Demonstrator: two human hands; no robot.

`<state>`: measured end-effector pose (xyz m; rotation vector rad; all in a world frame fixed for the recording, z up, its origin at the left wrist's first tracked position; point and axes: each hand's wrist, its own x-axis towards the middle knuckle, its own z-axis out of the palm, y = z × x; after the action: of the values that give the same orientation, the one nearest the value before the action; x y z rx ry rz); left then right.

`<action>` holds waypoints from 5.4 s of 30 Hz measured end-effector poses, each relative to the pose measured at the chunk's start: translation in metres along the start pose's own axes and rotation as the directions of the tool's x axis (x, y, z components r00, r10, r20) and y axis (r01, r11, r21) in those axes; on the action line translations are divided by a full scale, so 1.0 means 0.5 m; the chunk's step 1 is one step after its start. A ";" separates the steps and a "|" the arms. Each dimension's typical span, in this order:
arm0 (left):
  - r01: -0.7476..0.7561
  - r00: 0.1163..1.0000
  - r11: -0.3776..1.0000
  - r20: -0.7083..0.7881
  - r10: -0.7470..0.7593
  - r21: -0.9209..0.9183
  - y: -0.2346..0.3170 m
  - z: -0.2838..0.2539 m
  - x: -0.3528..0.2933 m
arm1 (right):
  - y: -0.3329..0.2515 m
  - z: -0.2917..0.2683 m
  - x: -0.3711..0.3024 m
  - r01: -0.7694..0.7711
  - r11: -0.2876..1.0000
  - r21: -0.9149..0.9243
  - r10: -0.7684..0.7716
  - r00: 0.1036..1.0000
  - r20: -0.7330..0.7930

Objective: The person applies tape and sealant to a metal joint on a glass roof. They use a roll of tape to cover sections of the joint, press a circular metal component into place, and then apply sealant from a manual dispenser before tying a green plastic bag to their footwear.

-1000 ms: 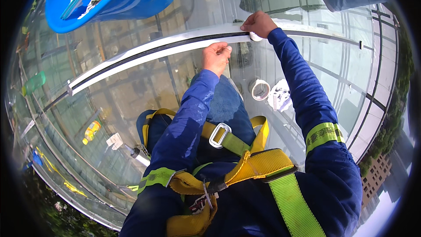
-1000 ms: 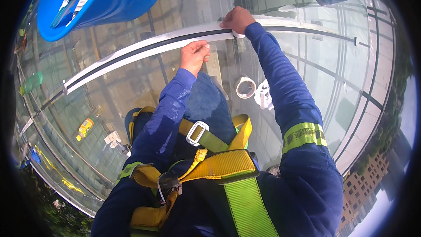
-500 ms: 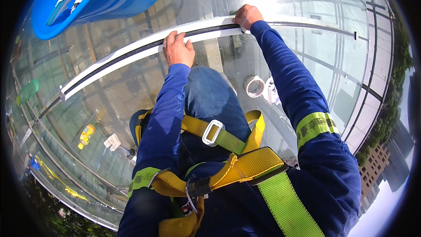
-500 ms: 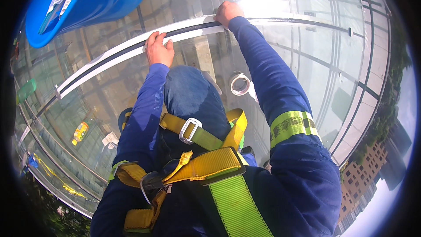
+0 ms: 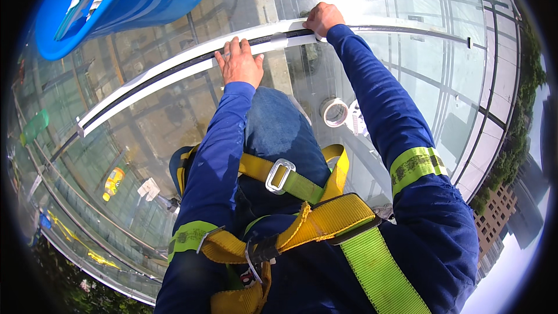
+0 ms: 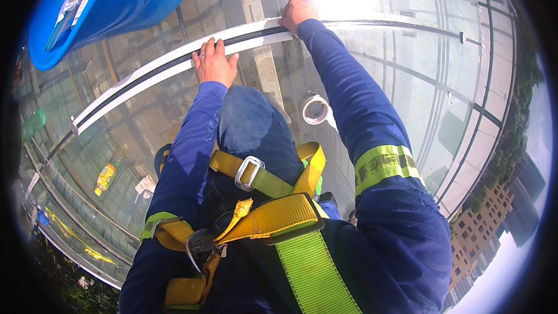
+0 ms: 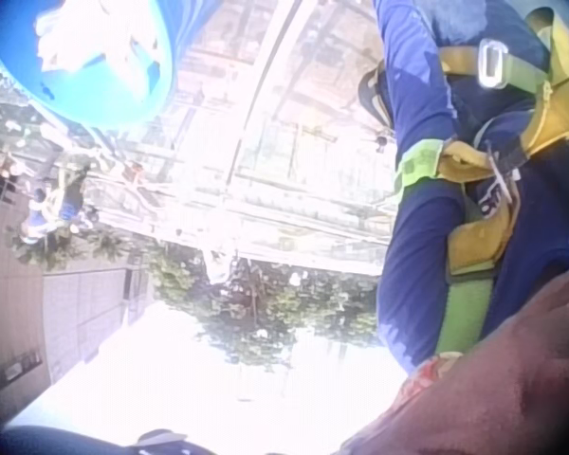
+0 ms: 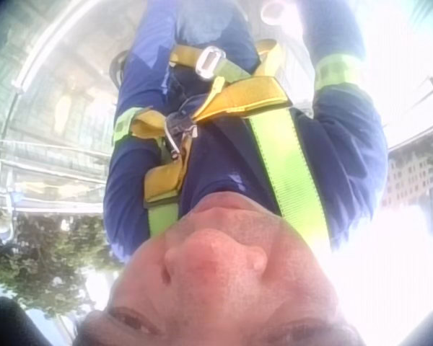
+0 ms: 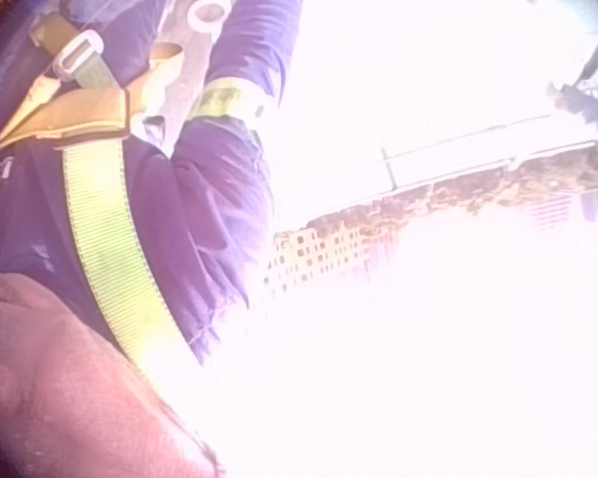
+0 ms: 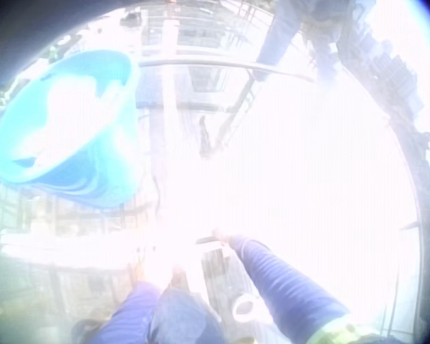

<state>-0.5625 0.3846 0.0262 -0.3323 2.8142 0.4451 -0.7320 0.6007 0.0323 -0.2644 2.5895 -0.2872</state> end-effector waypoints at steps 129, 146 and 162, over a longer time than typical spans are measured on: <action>-0.571 0.701 0.267 -0.631 -0.334 -0.776 -0.275 -0.591 -1.062 | -0.724 -0.200 -1.039 0.984 -0.179 0.000 -0.977 -0.178 0.115; -0.545 0.665 0.578 -0.733 -0.142 -0.607 -0.241 -0.616 -1.039 | -0.647 -0.259 -1.025 0.964 -0.164 0.208 -0.985 -0.172 0.022; -0.626 0.602 0.211 -0.638 -0.480 -0.751 -0.201 -0.554 -0.964 | -0.613 -0.232 -1.021 0.936 -0.168 0.310 -0.971 -0.103 -0.216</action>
<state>-0.1481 0.2875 0.3974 -0.7593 2.6284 2.9395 -0.3187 0.4477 0.4491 -2.0891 1.4653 -1.2446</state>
